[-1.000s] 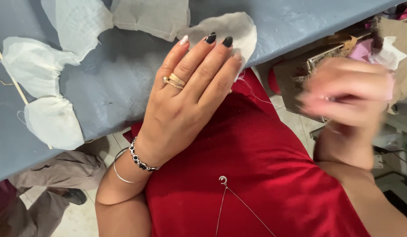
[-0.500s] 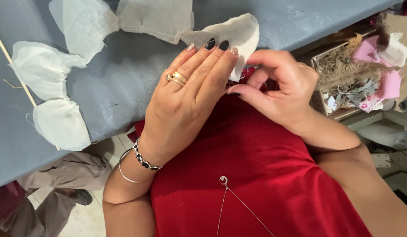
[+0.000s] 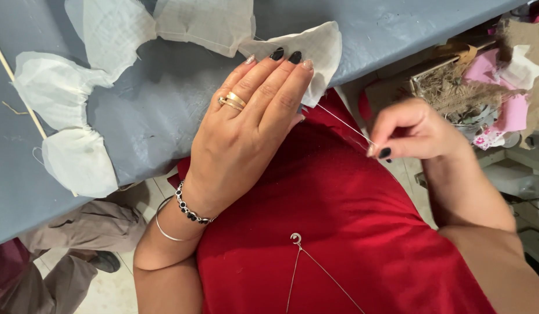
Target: Sewing and assembling fabric petals to create a decorative flower using a machine and hand-stitching
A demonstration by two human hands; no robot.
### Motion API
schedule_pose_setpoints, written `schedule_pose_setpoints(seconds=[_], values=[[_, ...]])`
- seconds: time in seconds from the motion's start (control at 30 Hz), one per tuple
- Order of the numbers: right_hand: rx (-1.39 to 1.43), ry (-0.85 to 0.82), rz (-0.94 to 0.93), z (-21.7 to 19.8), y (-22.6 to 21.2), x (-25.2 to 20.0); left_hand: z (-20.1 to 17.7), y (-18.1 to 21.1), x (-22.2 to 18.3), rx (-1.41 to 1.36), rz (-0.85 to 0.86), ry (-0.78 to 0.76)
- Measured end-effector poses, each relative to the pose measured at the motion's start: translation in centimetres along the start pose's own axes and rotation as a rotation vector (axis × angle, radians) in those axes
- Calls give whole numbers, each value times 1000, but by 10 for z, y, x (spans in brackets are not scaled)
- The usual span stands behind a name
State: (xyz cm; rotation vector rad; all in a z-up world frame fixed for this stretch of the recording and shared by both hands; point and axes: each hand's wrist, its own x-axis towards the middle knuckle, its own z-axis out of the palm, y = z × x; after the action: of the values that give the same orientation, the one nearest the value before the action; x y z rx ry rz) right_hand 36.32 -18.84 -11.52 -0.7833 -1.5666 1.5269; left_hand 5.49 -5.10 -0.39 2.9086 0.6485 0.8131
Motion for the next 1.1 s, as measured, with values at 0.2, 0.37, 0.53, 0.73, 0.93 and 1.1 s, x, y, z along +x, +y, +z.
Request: schedule_pose_setpoints(seconds=[0.2,0.37,0.53,0.73,0.93,1.1], values=[[-140,155,425,-25,28,-54,0,0,0,-8,5,-1],[-112,67,216,-16,7,-42,-5,1,-3,-96,2,17],[-149,-42,193,-19,-10,-31,-9,18,-11,-346,78,249],[-187,-55,245,-13,15,-39,52,41,-36,-1001,-474,-215],[-381,104,406,8,-3,-11,74,47,-29,-1402,-688,-173],[-846,264,281,18,-33,18,74,46,-35,-1406,-674,-160]])
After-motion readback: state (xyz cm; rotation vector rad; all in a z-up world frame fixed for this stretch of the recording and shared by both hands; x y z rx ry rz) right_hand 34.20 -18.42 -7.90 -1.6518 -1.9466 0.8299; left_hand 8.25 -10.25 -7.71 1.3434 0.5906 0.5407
